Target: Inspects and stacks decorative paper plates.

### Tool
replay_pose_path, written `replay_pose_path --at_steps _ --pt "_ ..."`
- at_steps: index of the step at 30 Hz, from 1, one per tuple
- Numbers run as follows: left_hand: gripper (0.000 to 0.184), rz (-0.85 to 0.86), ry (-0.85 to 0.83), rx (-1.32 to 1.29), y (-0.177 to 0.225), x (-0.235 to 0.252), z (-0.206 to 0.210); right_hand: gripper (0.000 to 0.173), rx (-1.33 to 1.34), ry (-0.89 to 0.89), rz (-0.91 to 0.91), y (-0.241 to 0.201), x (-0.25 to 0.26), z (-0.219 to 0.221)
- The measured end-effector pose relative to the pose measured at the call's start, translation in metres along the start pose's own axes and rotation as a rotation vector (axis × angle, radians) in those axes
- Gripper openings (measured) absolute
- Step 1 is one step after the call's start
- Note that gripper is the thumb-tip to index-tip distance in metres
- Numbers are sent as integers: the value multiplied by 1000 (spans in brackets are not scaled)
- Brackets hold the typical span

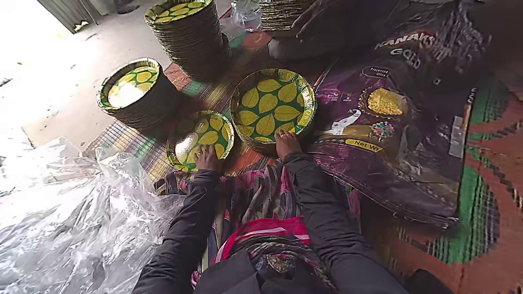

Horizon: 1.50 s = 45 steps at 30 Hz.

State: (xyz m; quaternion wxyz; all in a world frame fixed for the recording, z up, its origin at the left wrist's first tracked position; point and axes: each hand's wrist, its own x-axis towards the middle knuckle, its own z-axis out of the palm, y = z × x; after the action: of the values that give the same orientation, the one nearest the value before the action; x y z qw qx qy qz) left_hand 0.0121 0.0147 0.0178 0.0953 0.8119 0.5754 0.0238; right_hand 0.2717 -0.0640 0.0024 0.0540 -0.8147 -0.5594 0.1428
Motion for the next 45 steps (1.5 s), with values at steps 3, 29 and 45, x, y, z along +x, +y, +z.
replay_pose_path --at_steps 3,29,45 --pt "39 -64 -316 100 -11 10 30 42 7 -8 -51 -9 -4 -3" --pt "22 772 1241 -157 24 -55 -86 14 369 1114 -602 -19 -36 -45" --pt "43 -178 -263 65 2 14 49 44 181 94 -363 -16 -4 6"
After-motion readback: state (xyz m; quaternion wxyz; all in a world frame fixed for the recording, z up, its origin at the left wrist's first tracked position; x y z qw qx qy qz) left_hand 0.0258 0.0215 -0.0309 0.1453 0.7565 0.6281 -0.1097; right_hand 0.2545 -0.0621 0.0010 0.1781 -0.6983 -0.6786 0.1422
